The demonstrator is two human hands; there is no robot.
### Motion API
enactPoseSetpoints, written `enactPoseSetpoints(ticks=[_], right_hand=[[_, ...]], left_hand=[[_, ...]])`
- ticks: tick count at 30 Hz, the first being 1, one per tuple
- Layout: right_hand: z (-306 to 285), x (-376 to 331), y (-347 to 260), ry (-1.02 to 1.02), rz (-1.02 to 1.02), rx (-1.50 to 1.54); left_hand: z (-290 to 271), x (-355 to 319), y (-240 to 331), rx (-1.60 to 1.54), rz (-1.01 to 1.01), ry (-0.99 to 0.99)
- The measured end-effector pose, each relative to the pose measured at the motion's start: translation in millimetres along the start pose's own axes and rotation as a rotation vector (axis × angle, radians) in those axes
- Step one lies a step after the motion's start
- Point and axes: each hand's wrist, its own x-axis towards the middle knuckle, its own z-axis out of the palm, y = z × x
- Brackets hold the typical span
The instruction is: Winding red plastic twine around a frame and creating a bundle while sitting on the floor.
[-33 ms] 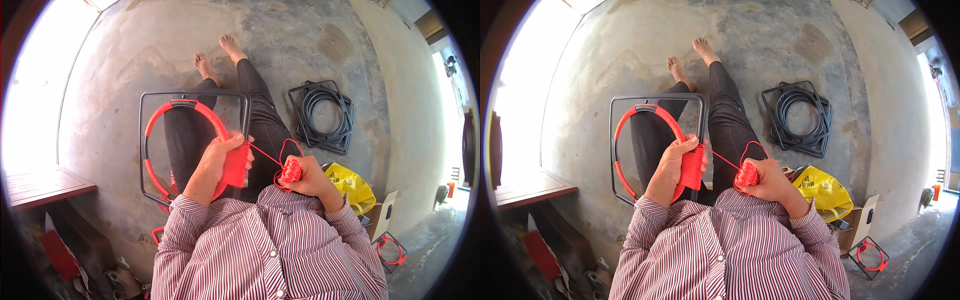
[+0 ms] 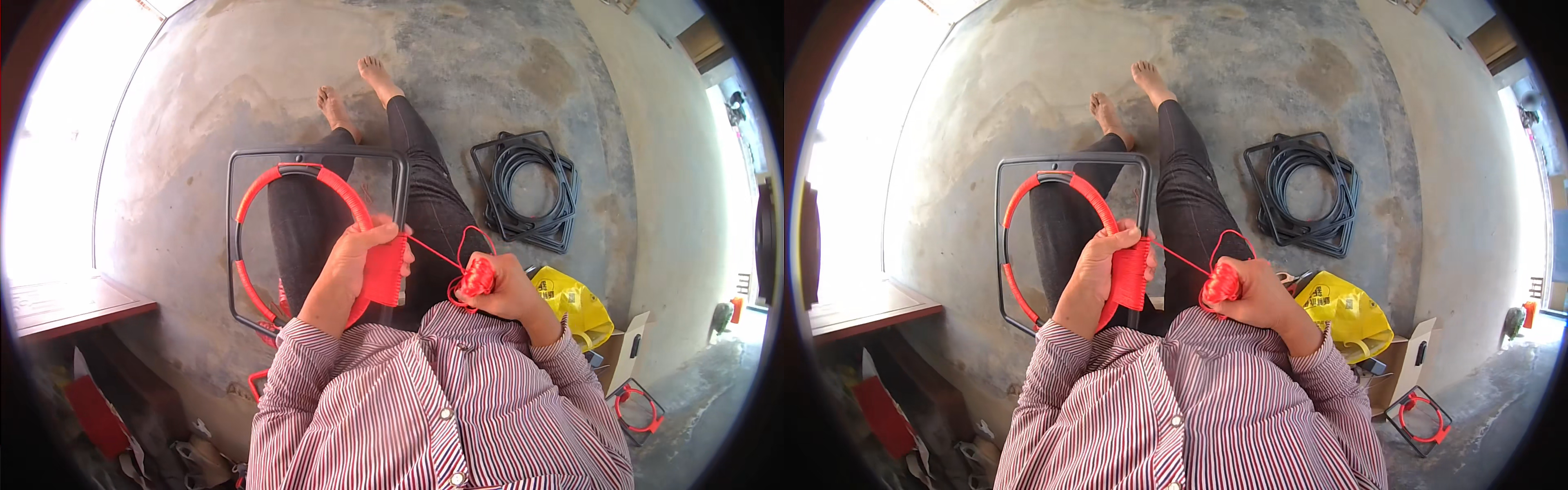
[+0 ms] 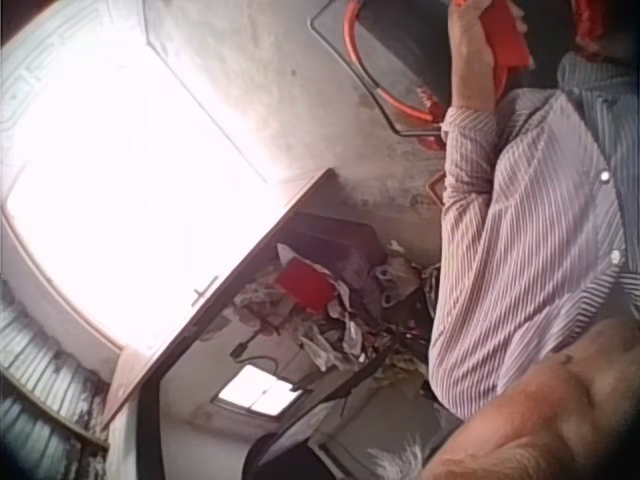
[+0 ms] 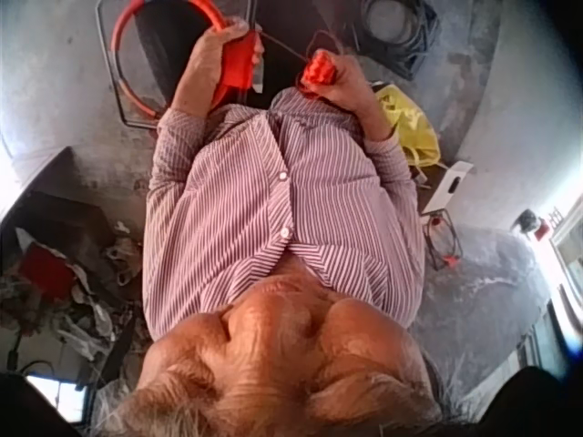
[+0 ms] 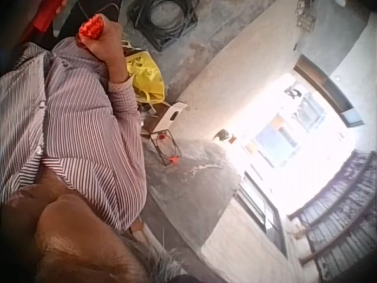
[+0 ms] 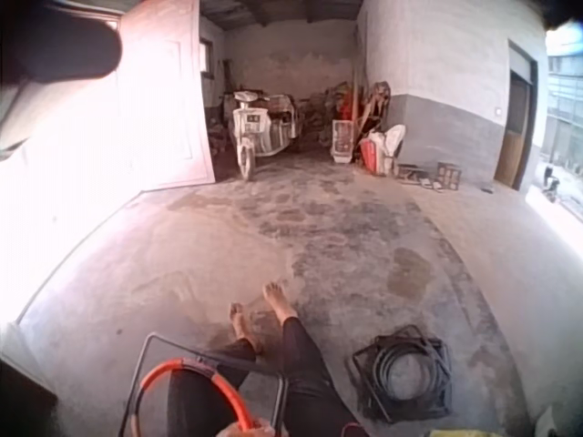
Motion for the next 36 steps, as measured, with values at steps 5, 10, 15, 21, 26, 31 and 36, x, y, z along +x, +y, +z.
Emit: enactPoseSetpoints(ticks=[5,10,15,21,26,31,36], right_hand=[[-10.3,1.8,20.4,0.014,-0.03,0.064],[-38.3,44.0,19.0,0.308,-0.021,-0.2],[-48.6,82.6,-46.6,0.314,-0.058,-0.266],[2.6,133.0,-102.5,0.024,-0.531,-1.029],[17.0,156.7,-82.8,-0.145,-0.565,-1.336],[0.8,140.5,-67.9,0.378,-0.712,-0.774],[7.1,119.4,-56.7,0.606,-0.536,-0.391]], left_hand=[[-6.8,1.6,-0.6,-0.009,-0.044,-0.076],[-5.1,-2.2,7.9,0.072,-0.028,-0.129],[-7.0,-9.0,4.1,0.091,0.232,-0.049],[-12.5,-4.2,-4.4,0.092,0.615,-0.013],[-11.8,-4.4,3.5,-0.027,0.502,-0.091],[-24.2,-3.3,13.2,-0.077,0.411,-0.188],[-37.9,-2.3,25.1,-0.141,0.347,-0.288]])
